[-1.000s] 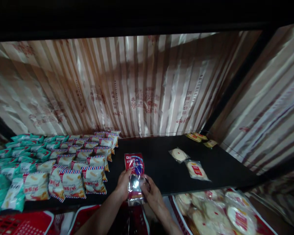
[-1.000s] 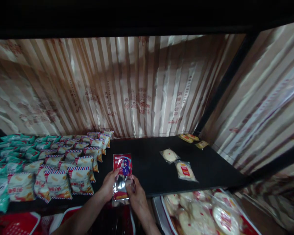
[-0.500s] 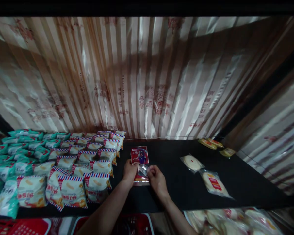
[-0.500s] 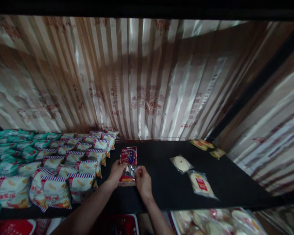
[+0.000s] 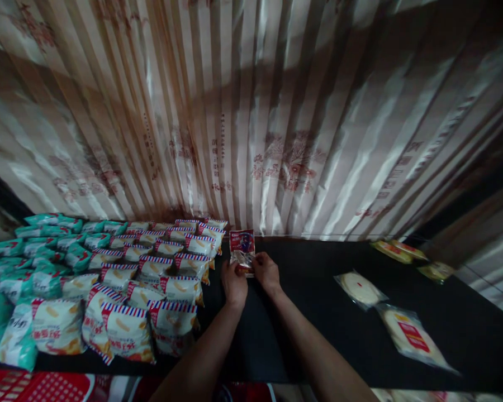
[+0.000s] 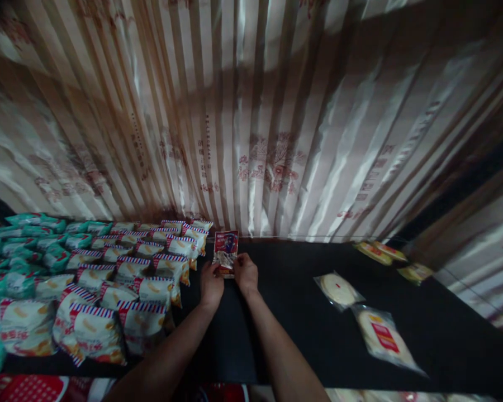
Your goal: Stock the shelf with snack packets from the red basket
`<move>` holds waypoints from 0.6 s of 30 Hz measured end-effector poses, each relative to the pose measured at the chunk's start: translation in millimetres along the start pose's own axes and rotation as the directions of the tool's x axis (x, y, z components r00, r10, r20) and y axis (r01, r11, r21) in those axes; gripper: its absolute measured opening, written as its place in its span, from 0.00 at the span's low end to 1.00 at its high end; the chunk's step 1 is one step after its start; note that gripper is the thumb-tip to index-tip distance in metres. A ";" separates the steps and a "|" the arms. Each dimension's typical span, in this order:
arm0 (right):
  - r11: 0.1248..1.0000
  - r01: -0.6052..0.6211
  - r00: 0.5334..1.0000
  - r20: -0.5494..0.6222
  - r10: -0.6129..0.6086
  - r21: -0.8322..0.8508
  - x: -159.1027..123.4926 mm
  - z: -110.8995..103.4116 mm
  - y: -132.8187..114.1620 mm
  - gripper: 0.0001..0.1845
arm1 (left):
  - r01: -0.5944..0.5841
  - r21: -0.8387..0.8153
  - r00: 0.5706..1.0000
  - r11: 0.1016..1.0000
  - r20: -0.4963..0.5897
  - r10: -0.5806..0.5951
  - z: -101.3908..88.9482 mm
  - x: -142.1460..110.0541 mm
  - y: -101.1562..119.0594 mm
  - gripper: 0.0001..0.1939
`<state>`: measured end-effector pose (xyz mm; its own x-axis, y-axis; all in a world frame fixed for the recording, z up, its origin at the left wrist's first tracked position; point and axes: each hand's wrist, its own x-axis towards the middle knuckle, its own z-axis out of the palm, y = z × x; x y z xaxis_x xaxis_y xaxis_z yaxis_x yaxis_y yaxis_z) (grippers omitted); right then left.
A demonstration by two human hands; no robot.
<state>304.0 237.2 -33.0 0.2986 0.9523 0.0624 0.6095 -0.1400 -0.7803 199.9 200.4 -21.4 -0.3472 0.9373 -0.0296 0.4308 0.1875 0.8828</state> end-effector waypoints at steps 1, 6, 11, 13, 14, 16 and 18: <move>1.000 -0.007 1.000 0.004 0.007 -0.021 0.8 -0.2 -2.1 0.04 | -0.010 0.021 1.000 1.000 -0.018 0.010 0.5 -0.7 -1.9 0.20; 0.944 -0.075 0.996 0.014 0.083 -0.321 -5.1 -8.1 -14.7 0.13 | -0.131 0.197 0.989 0.972 -0.043 0.142 3.1 -5.6 -13.7 0.23; 0.934 0.145 0.971 -0.133 -0.197 -0.327 -9.2 -6.9 -31.7 0.22 | -0.208 0.211 0.974 0.955 -0.046 0.222 3.9 -11.4 -22.4 0.23; 0.953 0.275 0.951 -0.111 -0.289 -0.125 -8.4 3.1 -40.2 0.22 | -0.222 0.167 0.970 0.961 -0.059 0.235 2.1 -13.9 -24.2 0.23; 0.954 0.299 0.953 -0.065 -0.297 0.017 -7.7 10.0 -44.5 0.22 | -0.221 0.136 0.971 0.966 -0.065 0.231 0.7 -14.8 -24.9 0.23; 0.930 0.240 0.963 0.048 -0.263 0.280 -6.1 25.8 -52.4 0.22 | -0.206 0.064 0.975 0.977 -0.076 0.210 -2.9 -15.7 -26.1 0.22; 0.889 0.167 0.968 0.103 -0.231 0.425 -4.2 41.4 -59.1 0.23 | -0.185 -0.002 0.978 0.983 -0.096 0.184 -7.0 -15.4 -27.2 0.22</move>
<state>236.3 252.7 -13.0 0.0730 0.9816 0.1765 0.2797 0.1497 -0.9484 187.7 178.8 -41.7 -0.3402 0.9233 0.1784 0.4859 0.0101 0.8740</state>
